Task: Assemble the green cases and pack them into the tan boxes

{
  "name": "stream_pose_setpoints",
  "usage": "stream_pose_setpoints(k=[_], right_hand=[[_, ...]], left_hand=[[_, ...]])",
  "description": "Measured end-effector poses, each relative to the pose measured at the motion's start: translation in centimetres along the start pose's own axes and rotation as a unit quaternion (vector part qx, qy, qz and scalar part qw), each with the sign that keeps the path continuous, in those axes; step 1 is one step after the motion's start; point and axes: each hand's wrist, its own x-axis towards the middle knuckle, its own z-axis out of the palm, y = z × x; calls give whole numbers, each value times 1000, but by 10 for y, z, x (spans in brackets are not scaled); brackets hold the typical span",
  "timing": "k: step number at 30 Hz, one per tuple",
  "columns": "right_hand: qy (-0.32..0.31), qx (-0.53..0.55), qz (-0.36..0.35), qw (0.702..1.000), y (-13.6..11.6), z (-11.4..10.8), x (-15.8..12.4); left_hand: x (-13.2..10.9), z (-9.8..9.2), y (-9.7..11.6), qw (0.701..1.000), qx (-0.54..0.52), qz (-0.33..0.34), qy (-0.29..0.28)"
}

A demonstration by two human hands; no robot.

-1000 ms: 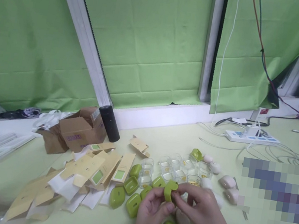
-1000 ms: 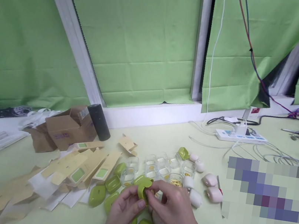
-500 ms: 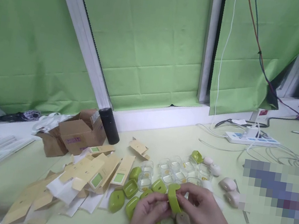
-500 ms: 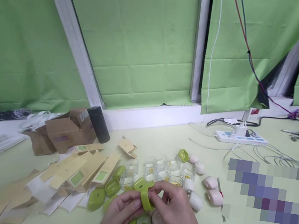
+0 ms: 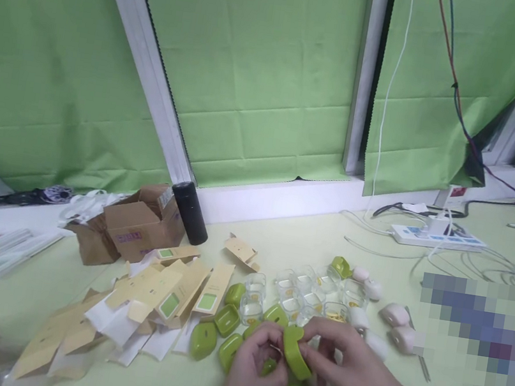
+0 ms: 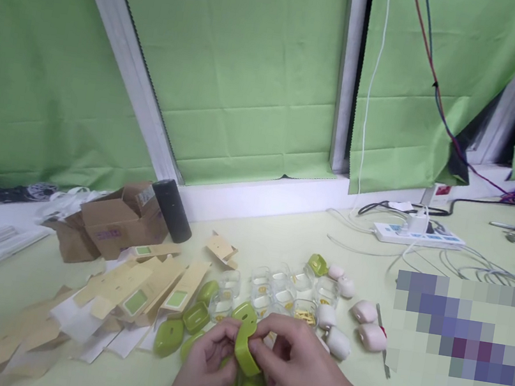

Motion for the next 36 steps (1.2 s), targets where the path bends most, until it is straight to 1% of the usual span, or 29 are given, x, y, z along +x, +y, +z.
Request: stream_pose_setpoints(k=[2,4,8,11,13,17,20,21,22,25,27,29,33,36], right_hand=[[-4,11,16,1000,1,0,-1],[7,14,28,999,2,2,-1],[37,-11,24,999,5,4,-1],[49,-22,16,998,6,4,-3],[39,-23,7,999,6,3,-3],[-2,-10,-16,1000,2,-2,-4],[39,10,-57,998,0,-5,-5],[49,8,-67,997,-1,-6,-5],[45,0,-73,996,-1,-6,-5],[-18,-36,-72,997,-4,-8,-5],[-36,-44,-68,996,-5,-12,-5],[-41,-34,-59,997,-6,-16,-5],[-55,0,-50,997,-6,-20,-6],[-56,5,-56,997,-7,-19,-6]], left_hand=[[2,1,-2,1000,-20,-21,9],[3,2,-2,999,-30,-32,13],[2,0,6,997,-56,-42,-18],[1,-1,13,997,-55,-57,-18],[0,0,15,997,-47,-67,-12],[-1,4,17,994,-48,-95,4],[-1,7,19,994,-56,-95,11],[-1,7,19,994,-60,-93,6],[-1,6,18,994,-63,-92,1],[-2,3,11,996,-58,-64,-8],[-2,1,4,999,-37,-30,-21],[-2,0,-2,998,-35,-4,-53],[-3,6,-3,989,-95,-13,-117],[-5,8,1,985,-106,-37,-130]])
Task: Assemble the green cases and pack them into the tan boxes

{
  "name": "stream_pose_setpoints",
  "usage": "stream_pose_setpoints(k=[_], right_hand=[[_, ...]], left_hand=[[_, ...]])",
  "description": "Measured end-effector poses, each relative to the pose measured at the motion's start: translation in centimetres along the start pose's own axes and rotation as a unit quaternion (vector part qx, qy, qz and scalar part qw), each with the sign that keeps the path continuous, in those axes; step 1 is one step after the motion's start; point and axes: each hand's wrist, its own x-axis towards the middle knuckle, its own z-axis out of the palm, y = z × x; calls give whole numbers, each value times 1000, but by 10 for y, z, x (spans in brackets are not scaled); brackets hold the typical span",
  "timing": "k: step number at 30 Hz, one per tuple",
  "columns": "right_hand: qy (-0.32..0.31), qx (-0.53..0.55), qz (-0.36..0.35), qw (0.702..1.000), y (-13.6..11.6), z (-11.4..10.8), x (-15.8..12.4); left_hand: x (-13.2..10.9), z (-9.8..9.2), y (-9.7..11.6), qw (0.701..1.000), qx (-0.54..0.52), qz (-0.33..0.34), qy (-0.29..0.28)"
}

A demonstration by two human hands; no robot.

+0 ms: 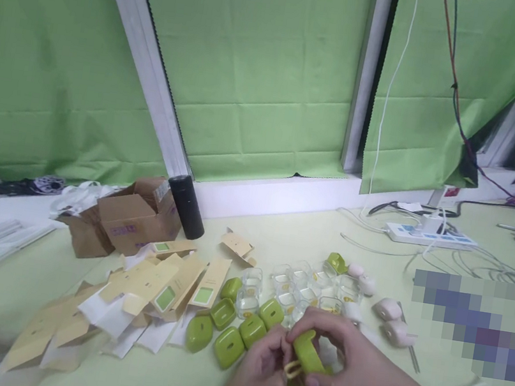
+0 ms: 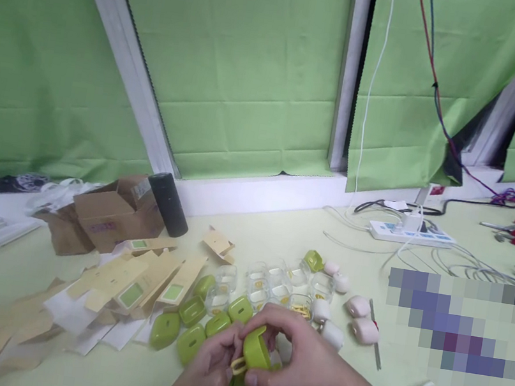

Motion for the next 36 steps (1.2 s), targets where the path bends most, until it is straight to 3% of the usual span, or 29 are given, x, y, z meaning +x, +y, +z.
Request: stream_pose_setpoints(k=[2,5,10,12,15,17,19,20,22,24,27,29,31,34,36], right_hand=[[7,-17,-14,1000,-1,1,0],[19,-54,-52,997,-2,3,-1],[51,-123,-126,983,-2,4,-4],[62,-136,-141,979,-2,2,-5],[65,-145,-134,978,2,-14,-5],[125,-162,-96,974,13,-39,-4],[259,-209,-4,943,31,-71,-2],[326,-249,58,910,42,-88,-2],[399,-361,204,818,68,-115,-2],[396,-396,262,786,92,-131,-4],[361,-405,283,791,112,-133,-6],[347,-419,262,797,109,-126,-4],[322,-434,206,816,96,-114,-1],[178,-411,70,891,70,-91,6],[65,-382,10,922,59,-76,10]], left_hand=[[-2,0,4,1000,25,-11,3],[-7,-3,13,988,151,-13,8],[-9,-2,25,921,386,39,-19],[-7,1,27,902,426,62,-33],[-6,6,30,897,435,64,-32],[-7,5,35,896,441,45,1],[-9,-2,37,880,474,26,2],[-10,-6,36,865,501,26,-17],[-11,-16,30,823,561,47,-79],[-10,-25,19,775,614,82,-123],[-7,-29,6,734,651,124,-148],[-8,-26,7,749,632,144,-138],[-11,-21,16,788,589,135,-113],[-17,-12,32,867,494,64,-33],[-18,-8,37,915,400,15,43]])
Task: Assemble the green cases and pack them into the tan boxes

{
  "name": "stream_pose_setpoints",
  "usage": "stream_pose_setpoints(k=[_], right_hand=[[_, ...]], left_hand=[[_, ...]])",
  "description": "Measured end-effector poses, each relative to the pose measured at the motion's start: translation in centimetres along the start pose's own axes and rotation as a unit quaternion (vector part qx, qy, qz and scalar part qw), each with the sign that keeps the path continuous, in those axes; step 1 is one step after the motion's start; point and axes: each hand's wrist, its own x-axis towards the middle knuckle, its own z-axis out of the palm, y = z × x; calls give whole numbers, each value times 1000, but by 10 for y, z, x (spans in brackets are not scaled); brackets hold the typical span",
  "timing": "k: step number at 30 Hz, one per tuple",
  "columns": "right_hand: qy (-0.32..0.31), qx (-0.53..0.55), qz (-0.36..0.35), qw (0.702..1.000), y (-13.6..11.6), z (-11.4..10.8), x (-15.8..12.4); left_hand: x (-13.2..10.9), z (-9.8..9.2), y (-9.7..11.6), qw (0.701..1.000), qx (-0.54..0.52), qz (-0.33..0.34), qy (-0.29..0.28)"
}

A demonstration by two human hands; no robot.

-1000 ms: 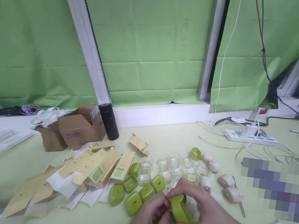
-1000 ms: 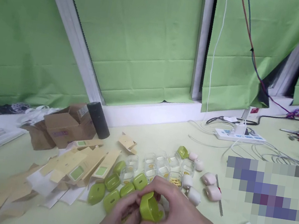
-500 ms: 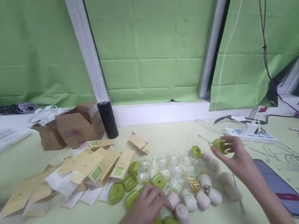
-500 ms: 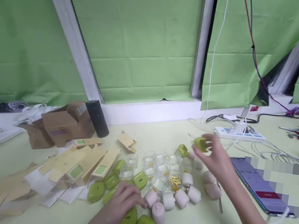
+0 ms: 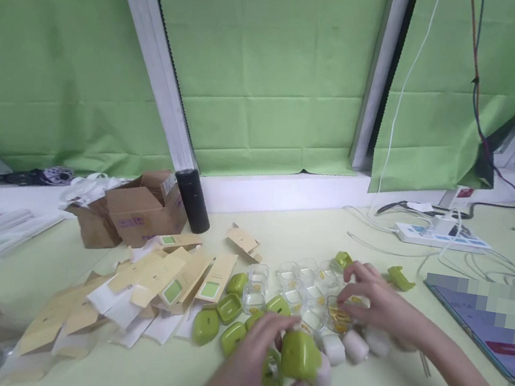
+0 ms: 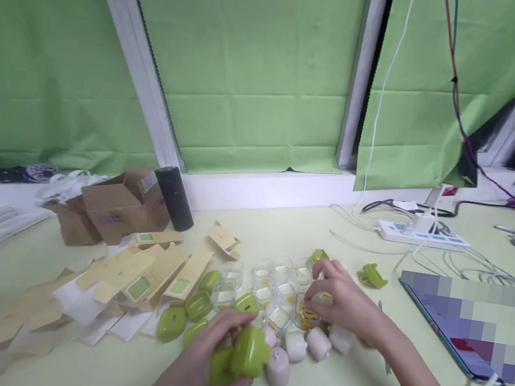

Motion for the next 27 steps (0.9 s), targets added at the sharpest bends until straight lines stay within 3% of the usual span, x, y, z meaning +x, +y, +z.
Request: stream_pose_setpoints(k=[2,5,8,19,27], right_hand=[[-47,14,-29,998,-10,4,3],[-63,23,-32,997,-13,8,7],[-63,36,-28,997,-12,7,6],[-47,111,27,992,-18,8,4],[-13,192,105,976,-12,8,3]], left_hand=[[2,2,0,989,-131,-49,46],[7,8,-5,940,-323,-67,88],[10,12,-8,896,-422,-94,106],[12,11,3,822,-549,-107,102],[11,15,2,797,-581,-123,105]])
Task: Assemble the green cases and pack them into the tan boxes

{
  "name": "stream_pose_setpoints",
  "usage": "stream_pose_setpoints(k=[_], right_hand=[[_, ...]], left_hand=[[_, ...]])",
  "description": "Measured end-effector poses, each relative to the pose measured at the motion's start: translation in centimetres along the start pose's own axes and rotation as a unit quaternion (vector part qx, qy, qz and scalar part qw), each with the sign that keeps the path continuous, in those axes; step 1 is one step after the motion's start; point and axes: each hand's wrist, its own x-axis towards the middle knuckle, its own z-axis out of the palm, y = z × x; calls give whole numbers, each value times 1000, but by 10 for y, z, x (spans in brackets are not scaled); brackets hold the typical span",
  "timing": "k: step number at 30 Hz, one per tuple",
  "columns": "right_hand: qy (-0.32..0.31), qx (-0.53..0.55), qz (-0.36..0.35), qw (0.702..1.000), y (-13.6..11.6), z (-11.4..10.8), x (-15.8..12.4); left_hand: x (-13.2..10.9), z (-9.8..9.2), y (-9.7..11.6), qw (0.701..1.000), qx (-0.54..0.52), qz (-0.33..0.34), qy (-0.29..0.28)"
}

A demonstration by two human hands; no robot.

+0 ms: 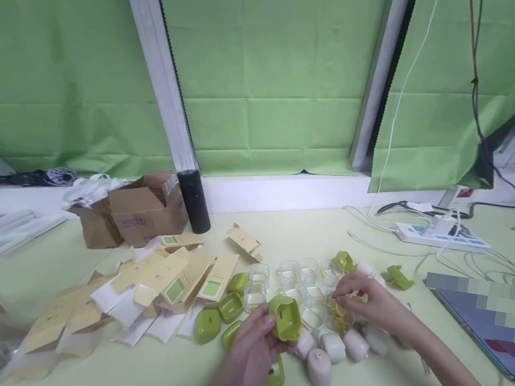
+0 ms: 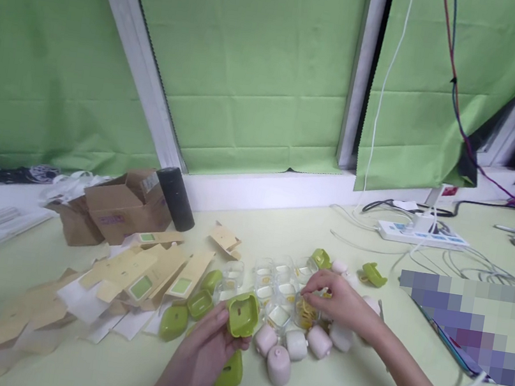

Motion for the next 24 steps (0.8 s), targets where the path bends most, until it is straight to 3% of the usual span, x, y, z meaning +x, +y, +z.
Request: stream_pose_setpoints(k=[4,7,12,15,18,24], right_hand=[[45,32,21,998,6,-1,2],[87,94,27,991,-5,0,-1],[38,274,19,961,-51,23,-13],[53,223,-19,973,-68,47,-20],[104,115,-77,985,-70,65,-26],[178,9,-202,963,-64,67,-30]], left_hand=[[2,0,-1,1000,-13,-5,-2],[3,-1,-3,1000,-7,-15,8],[6,-6,-9,998,12,-31,57],[9,-11,-16,998,21,-43,51],[11,-16,-24,996,65,-51,33],[13,-19,-30,994,97,-3,41]])
